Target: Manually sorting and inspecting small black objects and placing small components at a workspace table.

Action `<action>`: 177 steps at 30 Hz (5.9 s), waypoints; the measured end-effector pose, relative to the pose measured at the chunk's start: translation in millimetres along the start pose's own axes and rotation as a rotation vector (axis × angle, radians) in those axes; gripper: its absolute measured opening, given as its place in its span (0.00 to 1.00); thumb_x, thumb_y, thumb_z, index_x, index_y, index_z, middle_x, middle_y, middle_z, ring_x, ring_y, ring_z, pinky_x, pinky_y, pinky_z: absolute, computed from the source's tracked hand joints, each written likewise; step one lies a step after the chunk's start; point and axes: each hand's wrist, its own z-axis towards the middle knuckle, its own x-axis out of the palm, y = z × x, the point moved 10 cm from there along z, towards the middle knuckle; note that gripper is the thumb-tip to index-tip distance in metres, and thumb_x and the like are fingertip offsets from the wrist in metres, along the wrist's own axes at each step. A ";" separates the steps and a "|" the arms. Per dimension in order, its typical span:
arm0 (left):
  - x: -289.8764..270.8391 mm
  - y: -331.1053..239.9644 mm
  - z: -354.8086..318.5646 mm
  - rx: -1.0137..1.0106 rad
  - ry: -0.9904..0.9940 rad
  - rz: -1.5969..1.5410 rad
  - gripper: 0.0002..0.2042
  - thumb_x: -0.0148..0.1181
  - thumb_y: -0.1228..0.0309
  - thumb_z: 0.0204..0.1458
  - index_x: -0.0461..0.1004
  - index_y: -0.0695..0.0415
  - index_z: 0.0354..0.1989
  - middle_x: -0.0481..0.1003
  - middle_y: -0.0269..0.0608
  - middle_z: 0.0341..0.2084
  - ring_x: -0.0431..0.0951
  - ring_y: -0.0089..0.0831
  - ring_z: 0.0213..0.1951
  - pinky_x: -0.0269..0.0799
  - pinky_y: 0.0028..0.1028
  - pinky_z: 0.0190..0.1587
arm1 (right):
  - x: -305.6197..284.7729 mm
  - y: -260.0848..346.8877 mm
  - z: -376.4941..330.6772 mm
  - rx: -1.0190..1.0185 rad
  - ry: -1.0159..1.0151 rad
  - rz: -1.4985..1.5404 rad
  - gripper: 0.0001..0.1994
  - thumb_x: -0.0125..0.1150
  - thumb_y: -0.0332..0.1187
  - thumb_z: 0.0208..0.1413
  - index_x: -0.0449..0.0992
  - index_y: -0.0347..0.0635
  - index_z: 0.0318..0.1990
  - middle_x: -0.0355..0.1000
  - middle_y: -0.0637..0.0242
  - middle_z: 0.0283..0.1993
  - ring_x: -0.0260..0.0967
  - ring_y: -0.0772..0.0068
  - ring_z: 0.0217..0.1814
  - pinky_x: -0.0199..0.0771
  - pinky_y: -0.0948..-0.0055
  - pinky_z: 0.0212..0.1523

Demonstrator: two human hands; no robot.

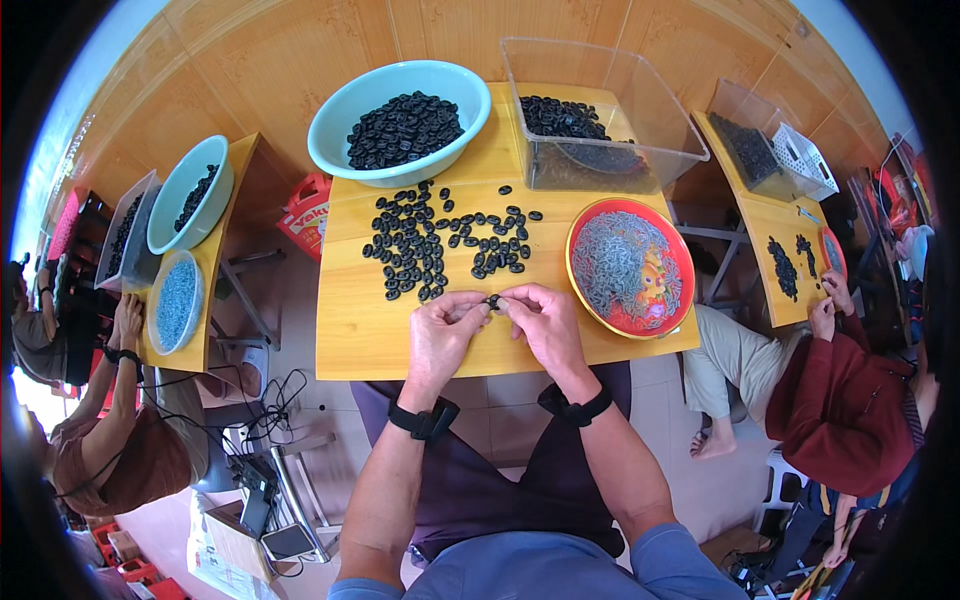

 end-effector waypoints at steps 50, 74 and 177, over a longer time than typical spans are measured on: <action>23.9 -21.8 -15.4 0.149 0.085 0.435 0.12 0.75 0.72 0.48 0.82 0.59 0.41 0.82 0.36 0.27 0.79 0.19 0.27 0.78 0.22 0.35 | -5.0 -9.2 -2.0 0.080 0.180 0.097 0.06 0.65 0.27 0.58 0.77 0.33 0.37 0.75 0.70 0.26 0.66 0.86 0.21 0.63 0.84 0.19; 22.9 -26.4 -18.8 0.209 0.043 0.616 0.12 0.74 0.67 0.49 0.80 0.60 0.37 0.76 0.37 0.18 0.76 0.25 0.21 0.74 0.26 0.28 | 0.4 -9.5 -1.7 0.034 0.161 0.058 0.05 0.67 0.27 0.57 0.78 0.34 0.35 0.74 0.72 0.23 0.64 0.88 0.19 0.59 0.85 0.18; 2.7 -6.1 -4.6 0.117 -0.029 0.010 0.06 0.66 0.78 0.56 0.79 0.66 0.39 0.81 0.36 0.31 0.78 0.16 0.31 0.72 0.17 0.35 | 1.8 4.0 -30.0 -0.220 -0.083 -0.107 0.06 0.57 0.23 0.61 0.77 0.32 0.42 0.79 0.57 0.33 0.81 0.68 0.31 0.77 0.73 0.31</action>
